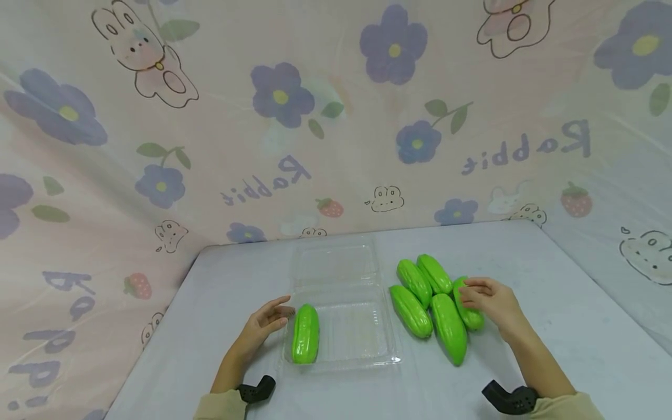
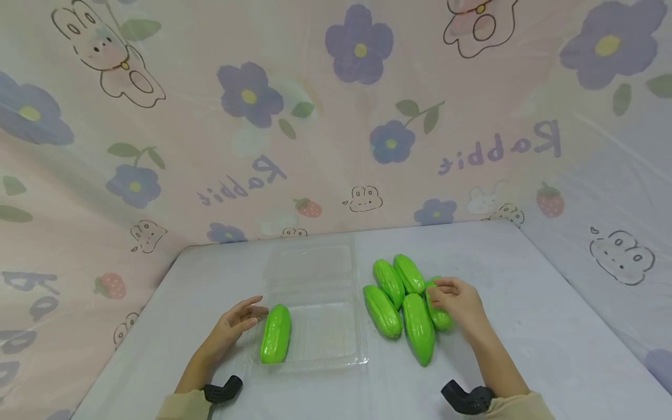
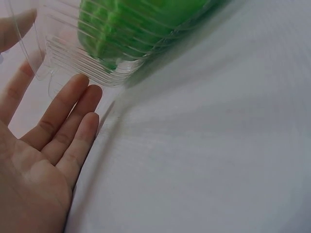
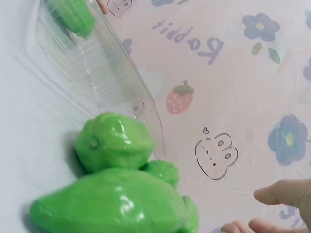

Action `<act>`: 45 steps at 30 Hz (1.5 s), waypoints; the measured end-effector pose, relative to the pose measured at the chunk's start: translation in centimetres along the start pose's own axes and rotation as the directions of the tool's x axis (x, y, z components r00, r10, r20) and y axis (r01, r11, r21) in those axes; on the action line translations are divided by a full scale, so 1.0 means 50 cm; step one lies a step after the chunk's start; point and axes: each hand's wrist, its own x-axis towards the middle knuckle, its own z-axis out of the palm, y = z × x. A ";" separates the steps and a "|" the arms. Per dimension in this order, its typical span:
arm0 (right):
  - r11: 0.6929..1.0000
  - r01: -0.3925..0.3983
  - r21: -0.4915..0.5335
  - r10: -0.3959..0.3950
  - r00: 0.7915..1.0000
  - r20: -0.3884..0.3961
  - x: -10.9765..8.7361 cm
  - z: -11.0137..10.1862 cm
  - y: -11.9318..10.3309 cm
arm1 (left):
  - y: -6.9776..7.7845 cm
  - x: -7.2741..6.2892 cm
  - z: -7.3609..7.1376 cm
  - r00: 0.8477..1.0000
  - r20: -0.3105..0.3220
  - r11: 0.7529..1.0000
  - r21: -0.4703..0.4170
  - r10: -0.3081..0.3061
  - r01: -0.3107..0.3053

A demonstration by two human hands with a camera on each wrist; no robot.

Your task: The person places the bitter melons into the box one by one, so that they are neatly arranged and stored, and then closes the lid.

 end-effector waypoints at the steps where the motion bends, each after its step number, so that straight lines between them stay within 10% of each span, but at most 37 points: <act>1: 1.000 0.001 -0.007 -0.001 1.000 -0.008 0.000 -0.005 0.001 | 0.000 0.000 0.000 1.000 0.001 1.000 0.001 0.000 0.000; 14: 1.000 0.003 -0.031 -0.005 0.998 -0.065 0.006 -0.042 0.023 | -0.005 -0.002 -0.001 1.000 0.011 0.999 -0.016 0.029 -0.029; 30: 0.995 -0.083 -0.053 0.074 0.986 -0.150 0.017 -0.053 0.045 | 0.006 -0.003 0.002 0.996 -0.030 0.997 -0.013 -0.080 0.080; 45: 0.977 -0.145 -0.155 0.142 0.989 -0.033 0.033 -0.041 0.062 | 0.005 -0.006 -0.001 0.998 -0.016 0.998 -0.018 -0.068 0.068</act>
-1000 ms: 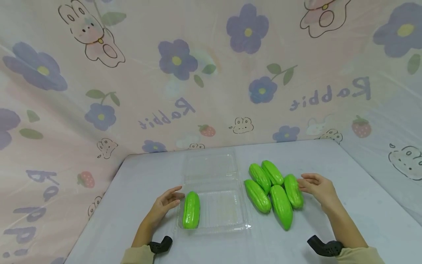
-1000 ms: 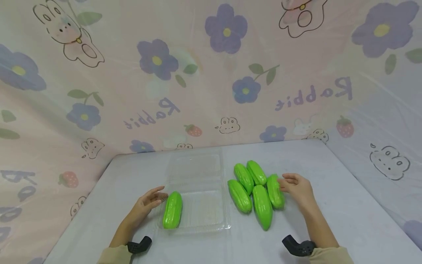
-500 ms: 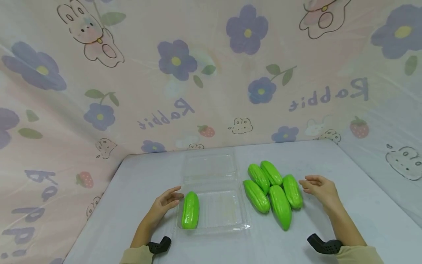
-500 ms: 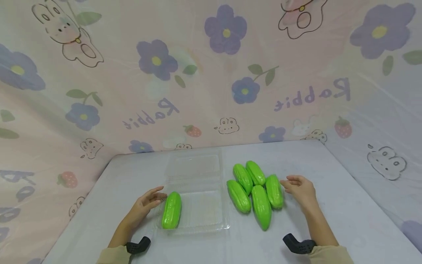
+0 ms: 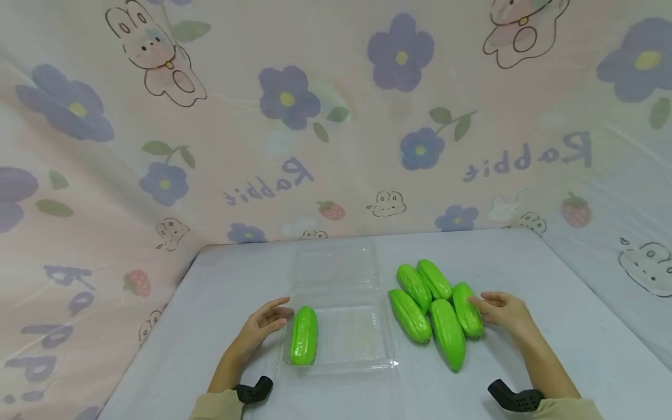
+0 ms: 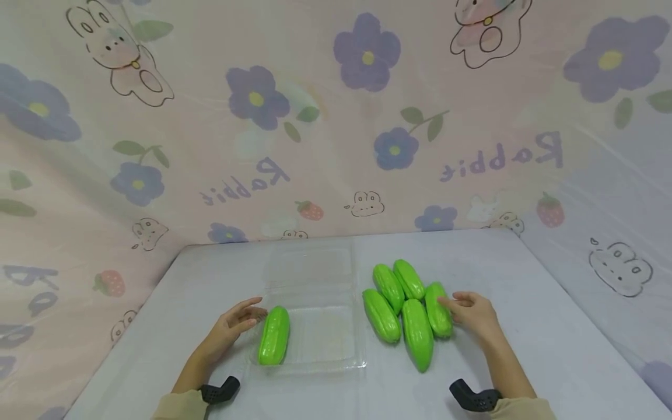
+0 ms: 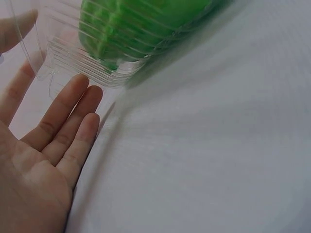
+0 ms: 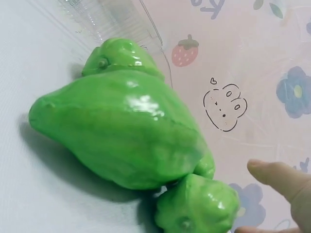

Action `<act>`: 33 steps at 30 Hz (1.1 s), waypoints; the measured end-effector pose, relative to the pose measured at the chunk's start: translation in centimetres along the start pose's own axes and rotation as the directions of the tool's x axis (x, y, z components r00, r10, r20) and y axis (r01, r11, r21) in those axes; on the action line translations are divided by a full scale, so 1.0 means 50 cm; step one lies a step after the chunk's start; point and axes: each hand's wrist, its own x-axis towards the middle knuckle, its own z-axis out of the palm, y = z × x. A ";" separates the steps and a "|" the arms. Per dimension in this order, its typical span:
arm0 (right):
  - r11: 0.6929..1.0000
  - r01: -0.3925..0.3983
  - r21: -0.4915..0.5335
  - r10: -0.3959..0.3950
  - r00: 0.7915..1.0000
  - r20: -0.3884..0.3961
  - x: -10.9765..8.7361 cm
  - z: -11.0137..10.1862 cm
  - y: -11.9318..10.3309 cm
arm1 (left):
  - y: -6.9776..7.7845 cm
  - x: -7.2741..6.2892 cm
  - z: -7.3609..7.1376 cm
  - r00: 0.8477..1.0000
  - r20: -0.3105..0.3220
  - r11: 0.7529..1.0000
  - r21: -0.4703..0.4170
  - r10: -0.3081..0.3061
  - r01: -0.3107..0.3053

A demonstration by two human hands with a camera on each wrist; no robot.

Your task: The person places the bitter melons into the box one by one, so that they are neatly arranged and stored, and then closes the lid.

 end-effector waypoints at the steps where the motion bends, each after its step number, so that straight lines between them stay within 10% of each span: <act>1: 1.000 0.001 -0.003 -0.001 1.000 0.007 0.000 0.002 0.001 | 0.001 -0.001 0.001 1.000 0.002 1.000 0.001 -0.001 0.001; 33: 0.994 -0.030 -0.107 0.039 0.995 0.087 0.013 0.022 0.005 | 0.001 0.005 0.004 1.000 -0.001 1.000 0.001 -0.003 0.003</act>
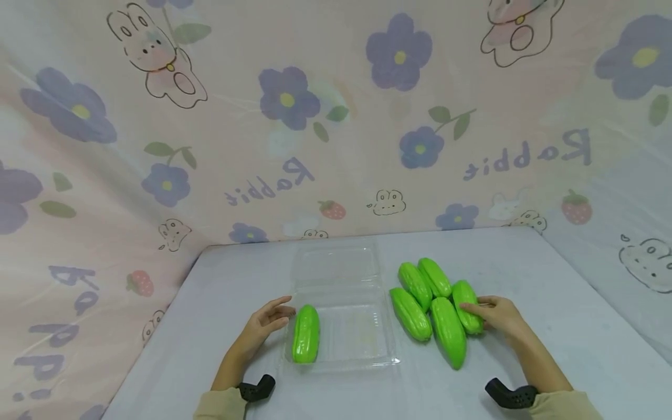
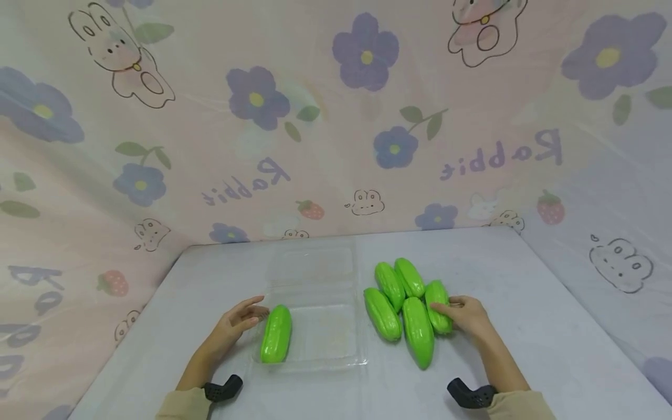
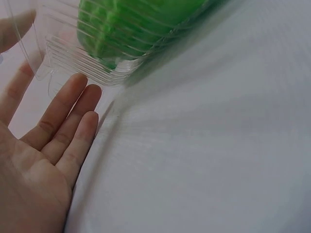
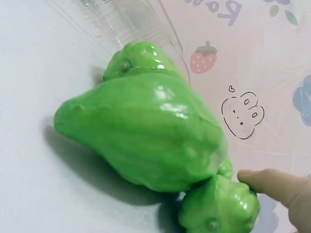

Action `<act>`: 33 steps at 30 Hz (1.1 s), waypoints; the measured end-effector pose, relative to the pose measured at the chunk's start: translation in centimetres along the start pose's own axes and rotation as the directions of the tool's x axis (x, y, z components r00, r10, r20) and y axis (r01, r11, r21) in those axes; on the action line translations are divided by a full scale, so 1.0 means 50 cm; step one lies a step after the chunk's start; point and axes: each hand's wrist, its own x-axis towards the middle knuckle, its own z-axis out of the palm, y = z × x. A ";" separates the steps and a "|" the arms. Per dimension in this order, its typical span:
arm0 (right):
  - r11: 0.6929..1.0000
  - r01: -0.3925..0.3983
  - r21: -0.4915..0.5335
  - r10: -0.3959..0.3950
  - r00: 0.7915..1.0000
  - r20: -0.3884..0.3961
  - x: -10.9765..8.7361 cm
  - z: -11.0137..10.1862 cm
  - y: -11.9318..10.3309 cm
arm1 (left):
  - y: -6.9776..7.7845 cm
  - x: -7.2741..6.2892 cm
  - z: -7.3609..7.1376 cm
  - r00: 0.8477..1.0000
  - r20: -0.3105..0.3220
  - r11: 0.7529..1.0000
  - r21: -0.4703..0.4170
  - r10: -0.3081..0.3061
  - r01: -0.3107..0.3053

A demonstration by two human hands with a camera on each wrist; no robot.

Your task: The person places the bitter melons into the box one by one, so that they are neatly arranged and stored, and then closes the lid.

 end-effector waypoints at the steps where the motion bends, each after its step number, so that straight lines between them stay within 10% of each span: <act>1: 1.000 0.000 0.000 0.000 1.000 0.007 0.000 0.000 0.000 | -0.001 -0.001 -0.001 1.000 0.002 1.000 0.000 0.000 0.000; 19: 0.996 0.013 0.093 -0.019 0.998 0.060 -0.019 -0.018 -0.015 | 0.008 0.001 -0.012 0.999 0.046 0.998 0.055 0.024 -0.027; 33: 0.984 0.086 0.155 -0.109 0.983 0.150 -0.050 -0.008 -0.069 | 0.076 0.001 -0.021 0.989 0.143 0.967 0.254 -0.038 0.001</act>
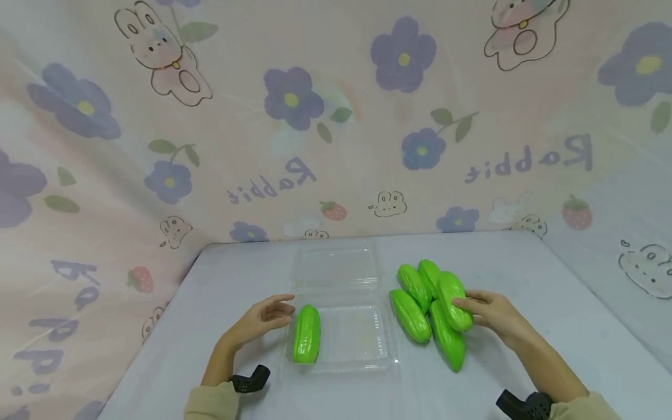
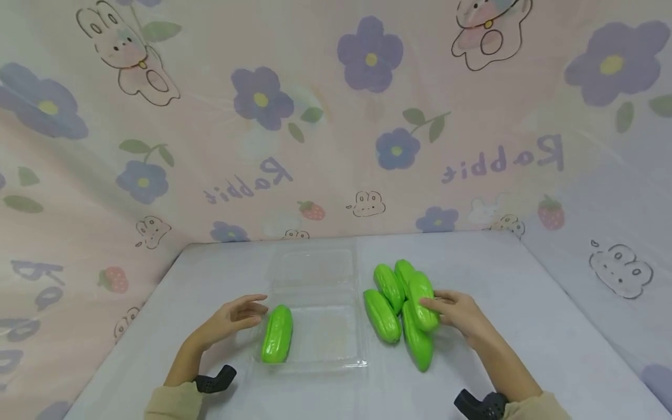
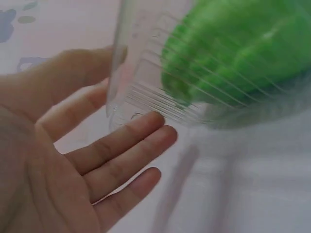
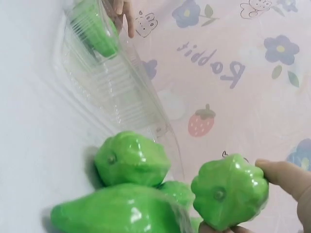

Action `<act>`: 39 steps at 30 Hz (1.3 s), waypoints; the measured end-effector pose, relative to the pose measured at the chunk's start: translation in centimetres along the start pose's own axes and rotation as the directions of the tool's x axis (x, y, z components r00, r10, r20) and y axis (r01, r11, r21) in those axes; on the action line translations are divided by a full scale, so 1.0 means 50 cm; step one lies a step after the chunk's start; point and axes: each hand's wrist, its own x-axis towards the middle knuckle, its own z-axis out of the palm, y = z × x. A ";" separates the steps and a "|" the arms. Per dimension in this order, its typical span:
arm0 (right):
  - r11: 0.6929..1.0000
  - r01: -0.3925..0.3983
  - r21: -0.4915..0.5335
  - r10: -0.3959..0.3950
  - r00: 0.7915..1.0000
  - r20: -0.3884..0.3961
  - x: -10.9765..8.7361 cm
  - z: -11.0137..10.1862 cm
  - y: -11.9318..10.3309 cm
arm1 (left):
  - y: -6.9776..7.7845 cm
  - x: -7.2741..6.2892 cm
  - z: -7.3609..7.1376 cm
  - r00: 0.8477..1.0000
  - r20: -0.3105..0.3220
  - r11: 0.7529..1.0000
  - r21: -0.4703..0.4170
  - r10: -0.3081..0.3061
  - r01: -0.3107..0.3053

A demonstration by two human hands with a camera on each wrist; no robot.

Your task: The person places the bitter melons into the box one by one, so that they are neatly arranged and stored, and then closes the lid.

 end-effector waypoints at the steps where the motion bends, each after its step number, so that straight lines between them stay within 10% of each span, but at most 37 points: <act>1: 1.000 0.010 0.008 -0.010 1.000 0.006 -0.001 0.002 -0.005 | 0.003 0.001 -0.002 1.000 0.007 1.000 -0.003 -0.005 0.005; 39: 0.972 0.096 0.214 -0.125 0.984 0.127 -0.001 0.140 -0.089 | 0.011 0.009 -0.004 0.997 0.067 0.998 -0.045 -0.046 0.049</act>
